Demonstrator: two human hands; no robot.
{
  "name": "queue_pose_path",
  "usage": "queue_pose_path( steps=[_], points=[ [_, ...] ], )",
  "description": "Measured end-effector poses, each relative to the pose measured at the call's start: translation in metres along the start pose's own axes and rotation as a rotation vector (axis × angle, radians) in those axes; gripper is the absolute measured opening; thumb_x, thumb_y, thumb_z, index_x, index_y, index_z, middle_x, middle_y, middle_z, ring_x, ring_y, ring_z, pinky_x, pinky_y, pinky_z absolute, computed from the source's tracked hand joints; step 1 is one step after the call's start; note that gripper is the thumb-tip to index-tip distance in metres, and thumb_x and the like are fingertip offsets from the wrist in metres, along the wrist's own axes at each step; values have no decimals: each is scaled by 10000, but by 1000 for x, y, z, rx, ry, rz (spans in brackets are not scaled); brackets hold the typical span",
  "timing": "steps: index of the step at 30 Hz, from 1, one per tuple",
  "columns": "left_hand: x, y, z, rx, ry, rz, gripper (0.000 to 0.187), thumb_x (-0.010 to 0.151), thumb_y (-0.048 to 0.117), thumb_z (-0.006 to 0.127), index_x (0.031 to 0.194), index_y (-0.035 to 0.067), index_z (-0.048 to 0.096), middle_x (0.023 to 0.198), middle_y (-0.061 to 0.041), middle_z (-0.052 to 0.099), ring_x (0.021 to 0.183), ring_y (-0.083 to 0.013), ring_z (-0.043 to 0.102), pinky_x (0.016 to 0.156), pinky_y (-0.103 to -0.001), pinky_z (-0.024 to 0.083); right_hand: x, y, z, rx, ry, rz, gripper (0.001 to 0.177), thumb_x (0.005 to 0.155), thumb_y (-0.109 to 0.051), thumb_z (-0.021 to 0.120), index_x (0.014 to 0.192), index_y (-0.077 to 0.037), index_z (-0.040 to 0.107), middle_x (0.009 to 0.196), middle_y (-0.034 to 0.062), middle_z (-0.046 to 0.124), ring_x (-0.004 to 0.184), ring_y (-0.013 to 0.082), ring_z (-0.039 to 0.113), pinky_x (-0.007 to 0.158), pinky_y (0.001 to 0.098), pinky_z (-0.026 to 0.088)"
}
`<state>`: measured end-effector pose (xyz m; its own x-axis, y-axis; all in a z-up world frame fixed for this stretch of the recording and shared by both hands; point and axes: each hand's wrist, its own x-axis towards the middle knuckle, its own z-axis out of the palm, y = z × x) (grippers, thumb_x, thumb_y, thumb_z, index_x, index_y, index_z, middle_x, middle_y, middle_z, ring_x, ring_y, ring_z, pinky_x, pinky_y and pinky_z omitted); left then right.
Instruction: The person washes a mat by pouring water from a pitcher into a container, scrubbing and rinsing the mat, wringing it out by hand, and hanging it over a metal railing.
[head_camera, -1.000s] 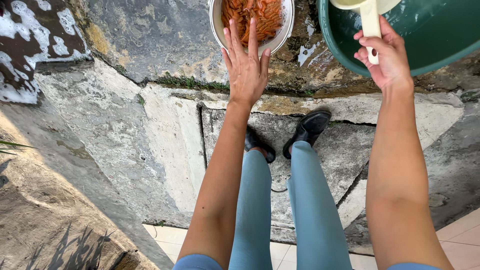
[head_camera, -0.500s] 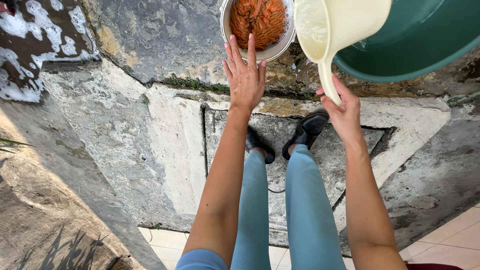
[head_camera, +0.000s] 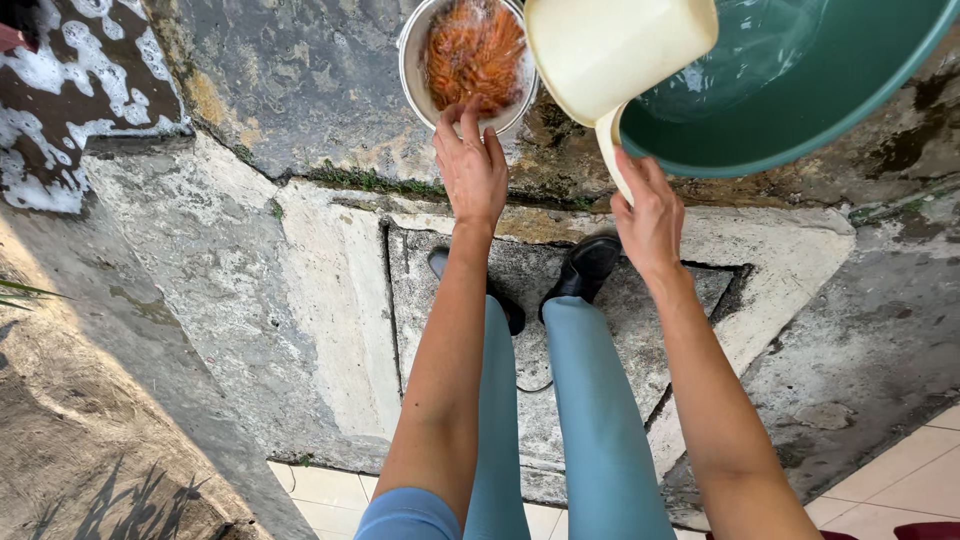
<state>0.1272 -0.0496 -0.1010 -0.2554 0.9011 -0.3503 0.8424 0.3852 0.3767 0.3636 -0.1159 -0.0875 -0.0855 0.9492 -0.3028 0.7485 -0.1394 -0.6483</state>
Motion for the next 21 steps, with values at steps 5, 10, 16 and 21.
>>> queue_pose_path(
  steps=[5, 10, 16, 21],
  points=[
    [-4, 43, 55, -166, -71, 0, 411, 978, 189, 625, 1375, 86, 602, 1332, -191, 556, 1219, -366, 583, 1071, -466, 483, 11, 95, -55, 262, 95, 114, 613, 915, 120, 614, 1504, -40, 548, 1141, 133, 710, 1022, 221, 728, 875, 344, 588],
    [-10, 37, 145, -353, -312, -156, 543, 933, 219, 667, 1438, 62, 545, 1375, -222, 564, 1162, -367, 647, 1025, -446, 529, 20, 154, -51, 504, 9, 571, 614, 964, 71, 564, 1543, -131, 547, 1016, 45, 700, 842, 103, 643, 645, 264, 534],
    [5, 33, 215, -964, -489, -264, 1073, 875, 93, 728, 1605, 27, -56, 1444, -271, 533, 1251, -326, 621, 1005, -396, 563, 27, 168, -23, 673, 48, 658, 654, 941, 86, 555, 1548, -159, 552, 1020, 16, 692, 890, 75, 664, 651, 257, 524],
    [17, 49, 203, -750, -363, -113, 1014, 845, -18, 765, 1605, 33, 96, 1328, -249, 647, 1178, -302, 681, 1000, -379, 587, 31, 182, -34, 126, 32, 383, 679, 918, 121, 604, 1550, -126, 583, 1064, 103, 725, 926, 211, 703, 788, 365, 562]
  ],
)
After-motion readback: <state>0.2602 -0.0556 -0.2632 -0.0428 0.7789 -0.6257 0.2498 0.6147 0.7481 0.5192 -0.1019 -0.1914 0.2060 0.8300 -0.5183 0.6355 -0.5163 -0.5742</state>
